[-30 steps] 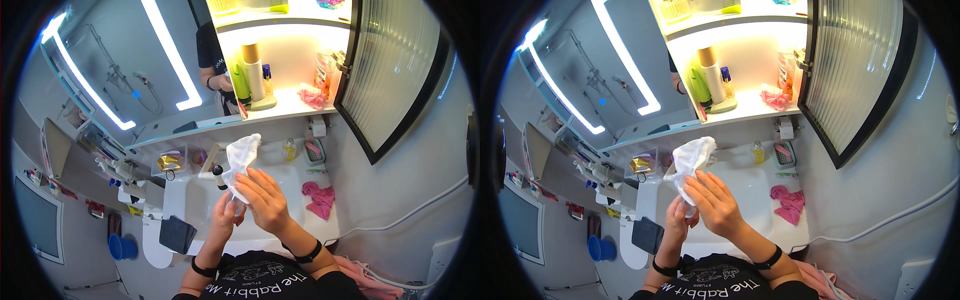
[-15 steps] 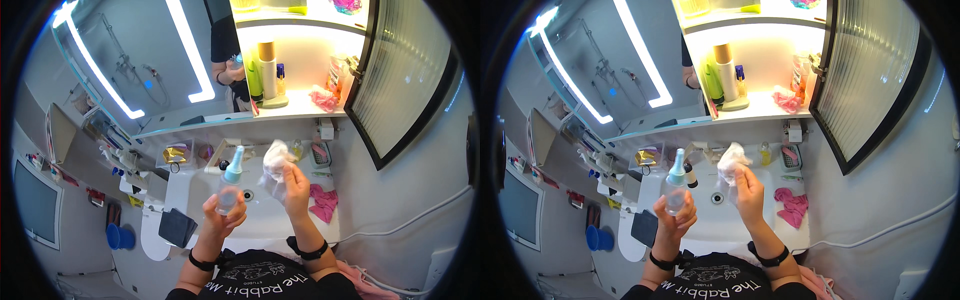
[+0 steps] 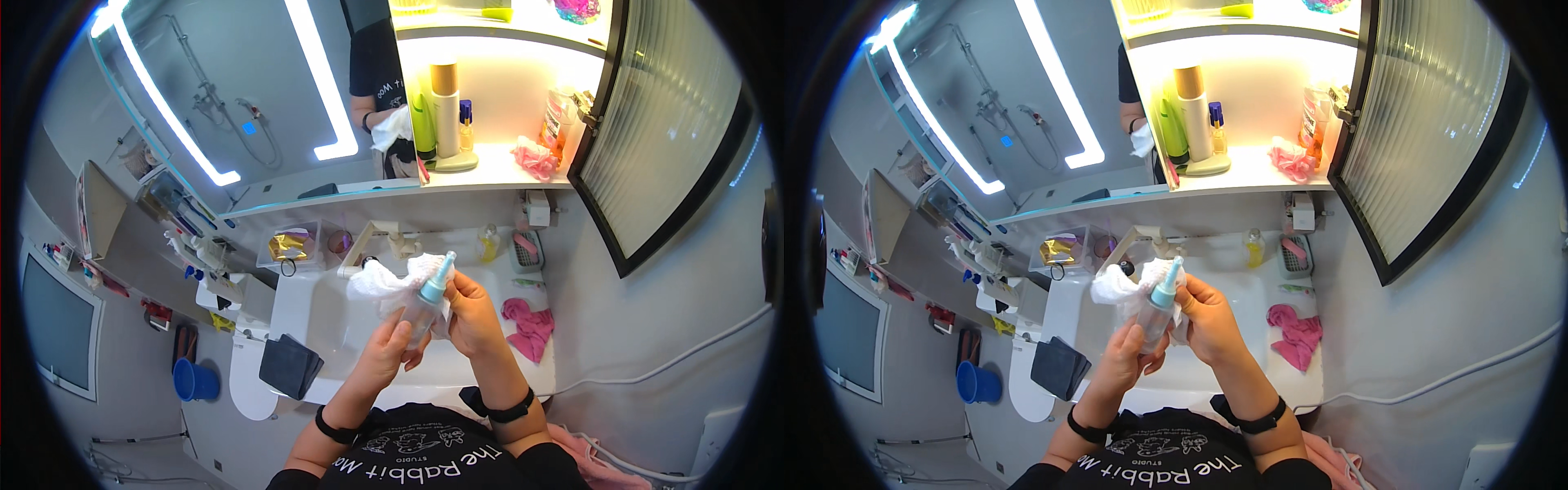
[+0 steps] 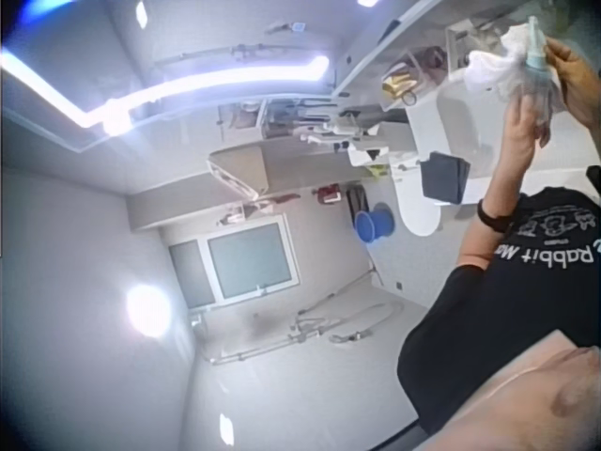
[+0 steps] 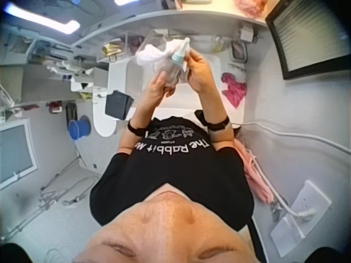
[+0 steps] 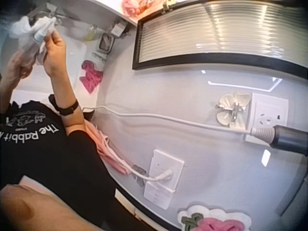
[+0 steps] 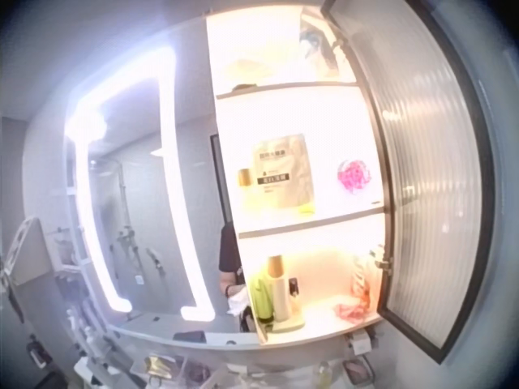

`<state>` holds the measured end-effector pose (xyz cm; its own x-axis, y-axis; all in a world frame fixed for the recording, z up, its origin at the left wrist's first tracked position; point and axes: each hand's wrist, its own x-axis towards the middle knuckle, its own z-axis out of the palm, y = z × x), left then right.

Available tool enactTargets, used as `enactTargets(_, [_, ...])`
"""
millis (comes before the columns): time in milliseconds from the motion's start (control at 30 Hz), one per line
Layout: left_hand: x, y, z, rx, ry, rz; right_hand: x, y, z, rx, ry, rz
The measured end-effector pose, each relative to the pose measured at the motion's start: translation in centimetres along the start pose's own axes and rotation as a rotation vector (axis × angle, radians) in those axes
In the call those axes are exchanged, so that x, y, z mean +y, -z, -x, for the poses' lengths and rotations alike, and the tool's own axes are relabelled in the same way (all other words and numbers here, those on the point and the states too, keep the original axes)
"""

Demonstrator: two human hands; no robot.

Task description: Cleaning various toiletry bottles with a cloth.

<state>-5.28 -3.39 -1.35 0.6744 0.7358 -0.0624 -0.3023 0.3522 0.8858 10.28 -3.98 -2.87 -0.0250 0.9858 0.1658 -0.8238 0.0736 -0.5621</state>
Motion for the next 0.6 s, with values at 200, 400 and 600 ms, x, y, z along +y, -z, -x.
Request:
enactTargets(200, [-1.9,1.9,-1.5,0.394,-0.163,-0.771,1.4,-1.2,-0.5,0.350,0.088,0.035])
enactTargets(400, [-1.4,4.1,-2.2,0.726,-0.476,-1.088,1.2,-2.9,0.9,0.263,0.165,0.316])
enactTargets(600, [0.0,2.2,0.2,0.281,-0.122,-0.403,1.7,-3.0,-0.6,-0.086,0.721,1.304])
